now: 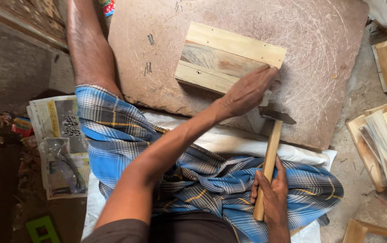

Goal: The person assembles a small wooden box by nailing a wooden panel onto a rectangular frame using a hammer and nails. The person sits on the floor and repeatedly hammers nails into the wood to secure the panel.

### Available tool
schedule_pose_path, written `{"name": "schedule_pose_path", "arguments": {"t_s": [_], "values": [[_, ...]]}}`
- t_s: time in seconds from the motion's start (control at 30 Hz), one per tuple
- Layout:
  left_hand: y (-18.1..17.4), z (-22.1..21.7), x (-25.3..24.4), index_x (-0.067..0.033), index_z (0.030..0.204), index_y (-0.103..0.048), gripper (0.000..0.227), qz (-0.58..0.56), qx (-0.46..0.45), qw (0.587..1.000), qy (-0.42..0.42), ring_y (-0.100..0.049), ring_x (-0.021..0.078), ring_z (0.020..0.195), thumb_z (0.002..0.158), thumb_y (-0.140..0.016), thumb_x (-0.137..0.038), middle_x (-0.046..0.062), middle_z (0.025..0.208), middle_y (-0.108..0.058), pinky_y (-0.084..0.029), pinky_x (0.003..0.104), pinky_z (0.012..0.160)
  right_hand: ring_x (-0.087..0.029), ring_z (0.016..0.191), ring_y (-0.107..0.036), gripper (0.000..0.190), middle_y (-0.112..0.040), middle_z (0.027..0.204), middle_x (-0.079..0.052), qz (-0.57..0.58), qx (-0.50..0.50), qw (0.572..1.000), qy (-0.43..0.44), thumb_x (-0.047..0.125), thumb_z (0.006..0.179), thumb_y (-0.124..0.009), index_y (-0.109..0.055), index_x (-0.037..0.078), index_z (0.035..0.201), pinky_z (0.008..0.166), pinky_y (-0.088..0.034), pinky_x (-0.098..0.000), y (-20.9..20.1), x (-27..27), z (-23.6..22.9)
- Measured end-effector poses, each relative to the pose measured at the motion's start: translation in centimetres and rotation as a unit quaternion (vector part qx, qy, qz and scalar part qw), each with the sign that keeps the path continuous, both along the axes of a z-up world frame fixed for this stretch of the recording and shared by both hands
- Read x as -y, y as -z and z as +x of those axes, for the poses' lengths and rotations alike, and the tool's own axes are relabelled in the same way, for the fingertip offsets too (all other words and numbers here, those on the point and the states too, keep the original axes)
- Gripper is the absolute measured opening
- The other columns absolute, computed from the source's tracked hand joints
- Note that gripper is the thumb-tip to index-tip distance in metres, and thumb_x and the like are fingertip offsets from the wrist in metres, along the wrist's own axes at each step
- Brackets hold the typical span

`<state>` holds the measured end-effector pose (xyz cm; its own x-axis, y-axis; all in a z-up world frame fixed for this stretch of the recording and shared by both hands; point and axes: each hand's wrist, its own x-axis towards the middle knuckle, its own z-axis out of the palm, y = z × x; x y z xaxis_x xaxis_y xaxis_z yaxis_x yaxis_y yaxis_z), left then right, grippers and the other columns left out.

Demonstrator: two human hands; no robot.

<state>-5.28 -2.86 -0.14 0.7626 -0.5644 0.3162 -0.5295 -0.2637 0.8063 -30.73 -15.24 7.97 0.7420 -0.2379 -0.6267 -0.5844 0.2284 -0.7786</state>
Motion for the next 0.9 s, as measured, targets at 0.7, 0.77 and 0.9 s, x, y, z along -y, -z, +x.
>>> {"name": "schedule_pose_path", "arguments": {"t_s": [0.7,0.77,0.9], "values": [[-0.5,-2.8,-25.2,0.001,0.095,-0.075,0.019,0.312,0.054,0.853,-0.415,-0.065,0.0291,0.086,0.098,-0.059,-0.008,0.017,0.092,-0.068,-0.057,0.041,0.075,-0.011,0.05,-0.054,0.082,-0.056,0.074,-0.005,-0.004,0.003,1.0,-0.025,0.016,0.092,-0.065,-0.023,0.012,0.163,0.039,-0.046,-0.0248,1.2,0.7,-0.1],[0.0,-3.1,-25.3,0.0007,0.09,-0.074,0.016,0.376,0.112,0.828,-0.401,-0.065,0.0312,0.087,0.092,-0.06,-0.005,0.018,0.09,-0.069,-0.057,0.042,0.077,-0.011,0.049,-0.055,0.083,-0.056,0.072,-0.005,-0.002,-0.007,1.0,-0.02,0.016,0.091,-0.066,-0.023,0.013,0.162,0.037,-0.046,-0.026,1.1,0.5,0.3],[1.8,-2.8,-25.4,-0.0015,0.085,-0.071,0.01,0.496,0.06,0.781,-0.374,-0.065,0.0338,0.084,0.084,-0.062,-0.004,0.02,0.089,-0.067,-0.055,0.046,0.07,-0.012,0.046,-0.054,0.086,-0.057,0.07,-0.004,0.014,-0.025,1.0,0.01,0.017,0.086,-0.068,-0.023,0.017,0.16,0.035,-0.046,-0.0278,1.3,0.5,0.1]]}}
